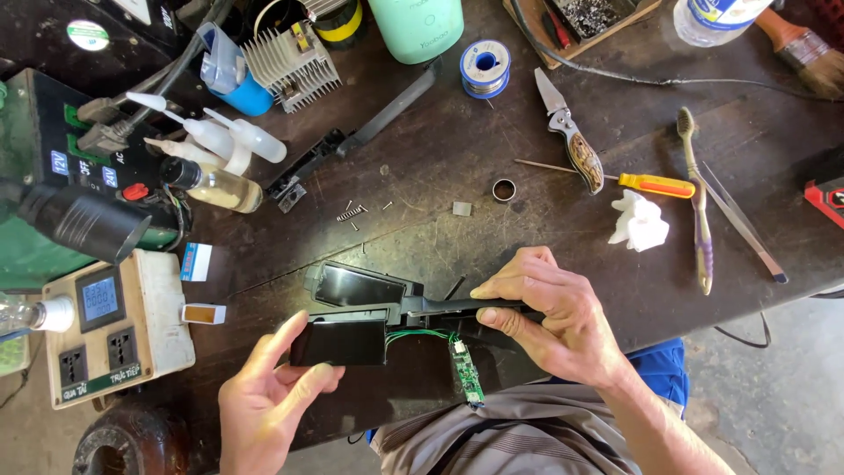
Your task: Fitting internal components including a circuit board and wiring into a plastic device housing on a repair bench.
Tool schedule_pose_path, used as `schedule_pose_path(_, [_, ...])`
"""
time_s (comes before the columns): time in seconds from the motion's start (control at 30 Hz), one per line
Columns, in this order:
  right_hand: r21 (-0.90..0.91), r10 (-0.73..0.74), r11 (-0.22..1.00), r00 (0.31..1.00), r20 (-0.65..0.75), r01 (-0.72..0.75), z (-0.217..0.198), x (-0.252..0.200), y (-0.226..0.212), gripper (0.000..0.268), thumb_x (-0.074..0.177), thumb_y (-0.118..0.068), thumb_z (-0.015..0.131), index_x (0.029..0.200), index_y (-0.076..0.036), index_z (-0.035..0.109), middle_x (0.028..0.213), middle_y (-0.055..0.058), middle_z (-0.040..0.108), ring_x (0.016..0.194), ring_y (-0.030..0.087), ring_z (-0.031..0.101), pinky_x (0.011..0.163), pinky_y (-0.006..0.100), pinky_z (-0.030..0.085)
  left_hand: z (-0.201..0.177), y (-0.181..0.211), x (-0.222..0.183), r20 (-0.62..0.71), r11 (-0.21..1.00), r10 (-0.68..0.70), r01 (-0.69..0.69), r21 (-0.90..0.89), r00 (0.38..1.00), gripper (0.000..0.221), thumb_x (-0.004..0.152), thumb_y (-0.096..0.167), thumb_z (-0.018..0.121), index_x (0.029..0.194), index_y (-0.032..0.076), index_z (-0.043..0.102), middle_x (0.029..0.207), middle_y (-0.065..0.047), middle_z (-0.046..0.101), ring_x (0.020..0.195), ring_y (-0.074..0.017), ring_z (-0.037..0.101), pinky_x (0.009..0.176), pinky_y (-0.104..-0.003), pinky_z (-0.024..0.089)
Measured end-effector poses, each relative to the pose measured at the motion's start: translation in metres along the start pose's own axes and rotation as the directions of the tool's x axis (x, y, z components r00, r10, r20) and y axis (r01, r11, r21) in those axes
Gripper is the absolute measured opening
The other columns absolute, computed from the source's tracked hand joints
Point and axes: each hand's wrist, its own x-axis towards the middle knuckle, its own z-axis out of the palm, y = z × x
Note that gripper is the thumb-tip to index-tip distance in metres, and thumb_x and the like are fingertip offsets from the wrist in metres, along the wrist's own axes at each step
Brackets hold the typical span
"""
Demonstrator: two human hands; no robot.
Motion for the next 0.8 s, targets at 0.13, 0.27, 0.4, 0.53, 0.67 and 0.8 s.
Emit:
schedule_pose_path(0.13, [0.039, -0.001, 0.999, 1.0, -0.007, 0.001, 0.0, 0.002, -0.001, 0.017, 0.091, -0.018, 0.072, 0.101, -0.004, 0.073, 0.087, 0.005, 0.075, 0.074, 0.018, 0.068, 0.089, 0.036, 0.046, -0.011, -0.033, 0.003, 0.063, 0.947, 0.3, -0.305, 0.098, 0.952, 0.075, 0.071, -0.005, 0.082, 0.142, 0.001, 0.061, 0.096, -0.007, 0.05, 0.072, -0.0207, 0.073, 0.08, -0.028, 0.065])
schedule_pose_path(0.27, [0.057, -0.001, 0.998, 1.0, 0.022, -0.001, -0.001, 0.002, 0.0, 0.018, 0.093, -0.02, 0.071, 0.101, -0.005, 0.073, 0.084, 0.004, 0.073, 0.074, 0.017, 0.066, 0.088, 0.036, 0.045, -0.012, -0.027, 0.003, 0.108, 0.826, 0.437, -0.446, 0.345, 0.893, 0.052, 0.079, 0.007, 0.078, 0.131, 0.009, 0.069, 0.084, -0.006, 0.057, 0.054, -0.0125, 0.071, 0.051, -0.021, 0.069])
schedule_pose_path(0.4, [0.091, -0.005, 0.996, 1.0, 0.01, 0.004, -0.002, 0.003, -0.002, 0.016, 0.094, -0.018, 0.07, 0.101, -0.004, 0.071, 0.084, 0.005, 0.073, 0.074, 0.018, 0.068, 0.087, 0.038, 0.047, -0.017, -0.029, 0.017, 0.242, 0.586, 0.62, -0.646, 0.49, 0.746, 0.044, 0.085, 0.013, 0.079, 0.128, 0.014, 0.072, 0.081, 0.0, 0.057, 0.062, -0.0077, 0.052, 0.064, -0.02, 0.049])
schedule_pose_path(0.53, [0.127, 0.014, 0.992, 1.0, 0.006, -0.014, -0.006, 0.004, -0.003, 0.014, 0.096, -0.016, 0.067, 0.098, -0.003, 0.071, 0.081, 0.005, 0.071, 0.068, 0.019, 0.061, 0.086, 0.038, 0.046, -0.024, -0.033, 0.029, 0.307, 0.403, 0.689, -0.699, 0.591, 0.657, 0.038, 0.086, 0.016, 0.08, 0.124, 0.016, 0.074, 0.107, -0.008, 0.051, 0.082, -0.0145, 0.054, 0.082, -0.026, 0.051])
schedule_pose_path(0.67, [0.182, 0.107, 0.977, 0.994, 0.023, -0.11, -0.011, 0.004, -0.002, 0.015, 0.097, -0.019, 0.065, 0.095, -0.006, 0.073, 0.082, 0.002, 0.074, 0.068, 0.015, 0.063, 0.083, 0.034, 0.048, -0.018, -0.013, 0.029, 0.342, 0.502, 0.66, -0.731, 0.462, 0.669, 0.033, 0.089, 0.016, 0.073, 0.121, 0.006, 0.072, 0.124, -0.015, 0.058, 0.104, -0.0211, 0.06, 0.095, -0.029, 0.054])
schedule_pose_path(0.8, [0.191, 0.224, 0.955, 0.974, 0.037, -0.227, -0.011, 0.0, 0.005, 0.016, 0.096, -0.025, 0.066, 0.094, -0.011, 0.075, 0.081, -0.001, 0.075, 0.076, 0.014, 0.067, 0.072, 0.03, 0.052, -0.012, -0.007, 0.026, 0.365, 0.676, 0.571, -0.673, 0.299, 0.736, 0.03, 0.091, 0.01, 0.066, 0.117, -0.003, 0.07, 0.119, -0.02, 0.066, 0.112, -0.0246, 0.066, 0.093, -0.027, 0.061])
